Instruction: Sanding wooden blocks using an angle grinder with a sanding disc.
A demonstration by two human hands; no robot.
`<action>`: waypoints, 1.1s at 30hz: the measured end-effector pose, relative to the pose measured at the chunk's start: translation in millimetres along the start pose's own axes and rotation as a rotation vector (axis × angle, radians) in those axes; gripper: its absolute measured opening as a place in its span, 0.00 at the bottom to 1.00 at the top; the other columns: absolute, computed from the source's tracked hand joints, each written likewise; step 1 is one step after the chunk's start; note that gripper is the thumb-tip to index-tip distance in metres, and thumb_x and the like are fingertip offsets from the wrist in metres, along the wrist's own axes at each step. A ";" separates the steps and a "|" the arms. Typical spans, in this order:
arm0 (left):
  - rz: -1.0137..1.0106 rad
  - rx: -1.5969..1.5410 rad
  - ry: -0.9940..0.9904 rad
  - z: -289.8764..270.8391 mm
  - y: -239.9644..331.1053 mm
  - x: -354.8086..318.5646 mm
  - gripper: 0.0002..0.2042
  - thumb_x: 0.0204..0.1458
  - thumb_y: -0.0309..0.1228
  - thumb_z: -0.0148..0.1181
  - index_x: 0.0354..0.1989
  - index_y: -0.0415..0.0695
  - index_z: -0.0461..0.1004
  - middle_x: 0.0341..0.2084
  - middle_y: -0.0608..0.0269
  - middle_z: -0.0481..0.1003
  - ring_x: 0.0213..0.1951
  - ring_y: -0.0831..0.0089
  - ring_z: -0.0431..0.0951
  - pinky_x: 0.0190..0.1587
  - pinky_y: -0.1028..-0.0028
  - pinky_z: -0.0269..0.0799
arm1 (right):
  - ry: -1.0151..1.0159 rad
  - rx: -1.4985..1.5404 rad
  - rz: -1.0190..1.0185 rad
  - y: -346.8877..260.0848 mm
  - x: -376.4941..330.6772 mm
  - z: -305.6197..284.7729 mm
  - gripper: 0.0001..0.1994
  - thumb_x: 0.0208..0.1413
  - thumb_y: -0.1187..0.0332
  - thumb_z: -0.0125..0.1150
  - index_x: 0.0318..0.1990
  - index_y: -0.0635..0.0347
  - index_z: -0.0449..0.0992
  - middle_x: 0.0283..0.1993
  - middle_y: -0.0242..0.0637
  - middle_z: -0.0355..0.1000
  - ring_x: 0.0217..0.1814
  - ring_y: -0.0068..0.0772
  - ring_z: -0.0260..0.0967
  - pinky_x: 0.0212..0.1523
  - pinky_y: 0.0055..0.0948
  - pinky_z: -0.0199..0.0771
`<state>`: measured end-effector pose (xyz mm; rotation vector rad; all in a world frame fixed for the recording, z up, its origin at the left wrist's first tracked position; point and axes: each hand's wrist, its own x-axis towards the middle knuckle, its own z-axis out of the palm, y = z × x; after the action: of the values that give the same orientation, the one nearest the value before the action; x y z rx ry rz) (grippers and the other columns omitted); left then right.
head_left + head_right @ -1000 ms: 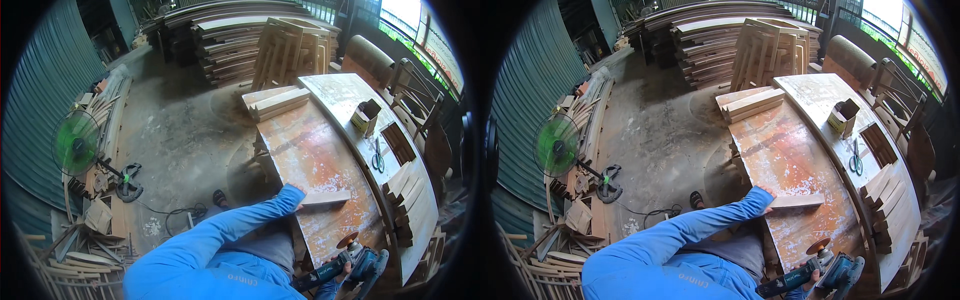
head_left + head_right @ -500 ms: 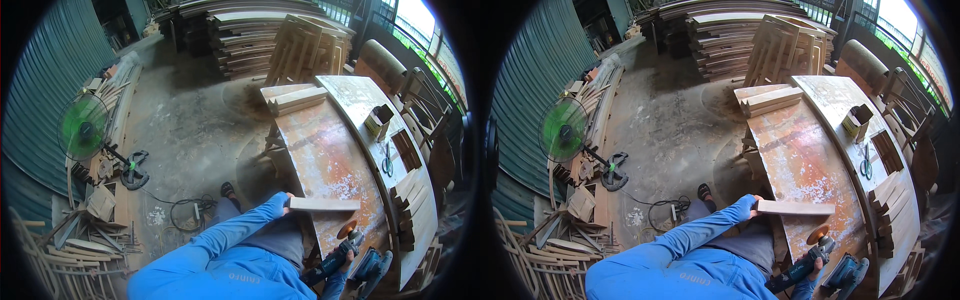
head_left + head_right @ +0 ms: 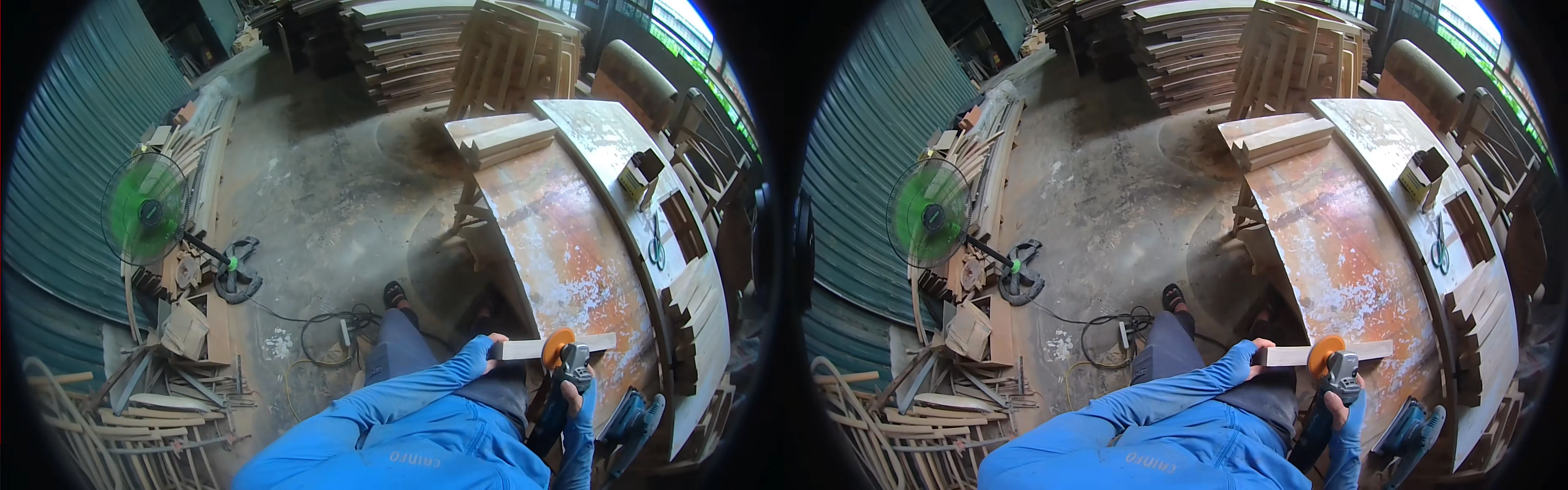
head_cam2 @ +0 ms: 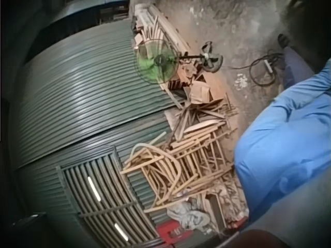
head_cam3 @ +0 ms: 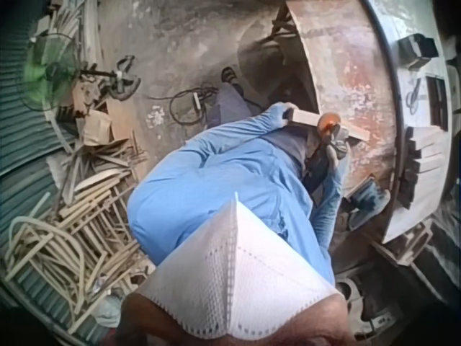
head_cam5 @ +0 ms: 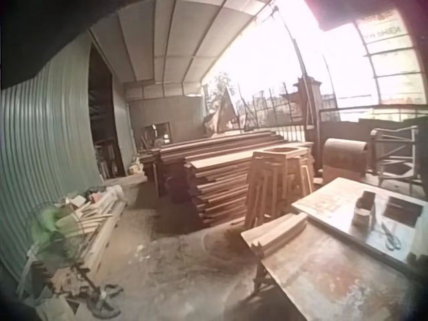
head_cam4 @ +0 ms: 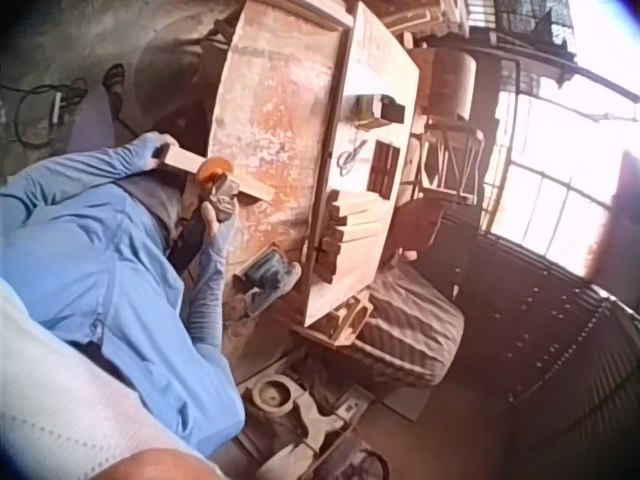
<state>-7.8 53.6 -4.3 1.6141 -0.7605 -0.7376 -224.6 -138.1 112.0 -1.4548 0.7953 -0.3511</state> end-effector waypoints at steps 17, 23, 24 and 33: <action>0.066 0.079 0.008 -21.8 -16.1 8.0 0.31 0.41 0.17 0.68 0.58 0.49 0.72 0.48 0.50 0.77 0.50 0.54 0.77 0.55 0.65 0.71 | -0.104 -0.308 0.096 -47.6 10.7 43.0 0.46 0.43 0.59 0.80 0.65 0.70 0.57 0.54 0.46 0.72 0.56 0.32 0.70 0.59 0.33 0.69; 0.096 0.055 0.019 -13.6 -10.5 0.4 0.28 0.46 0.19 0.72 0.58 0.49 0.73 0.38 0.59 0.76 0.38 0.72 0.76 0.47 0.71 0.74 | -0.163 -0.360 0.118 -47.4 10.6 57.5 0.48 0.41 0.58 0.82 0.65 0.70 0.57 0.54 0.45 0.72 0.56 0.33 0.70 0.59 0.32 0.70; 0.063 0.025 0.010 -13.7 -8.8 1.0 0.28 0.46 0.19 0.71 0.58 0.49 0.73 0.38 0.59 0.76 0.39 0.72 0.76 0.47 0.71 0.74 | -0.195 -0.338 0.126 -48.3 12.8 60.8 0.48 0.40 0.58 0.82 0.65 0.70 0.57 0.54 0.45 0.72 0.56 0.32 0.70 0.59 0.32 0.70; 0.040 0.078 0.015 -20.6 7.1 1.1 0.27 0.47 0.21 0.72 0.57 0.49 0.73 0.35 0.59 0.74 0.36 0.69 0.74 0.46 0.68 0.72 | -0.270 -0.474 0.108 -64.4 23.1 83.4 0.48 0.40 0.57 0.82 0.64 0.71 0.58 0.55 0.47 0.72 0.56 0.33 0.70 0.58 0.32 0.71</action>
<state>8.7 63.6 5.8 1.6683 -0.8170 -0.6732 -136.9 -99.3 161.5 -1.8426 0.7616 0.1276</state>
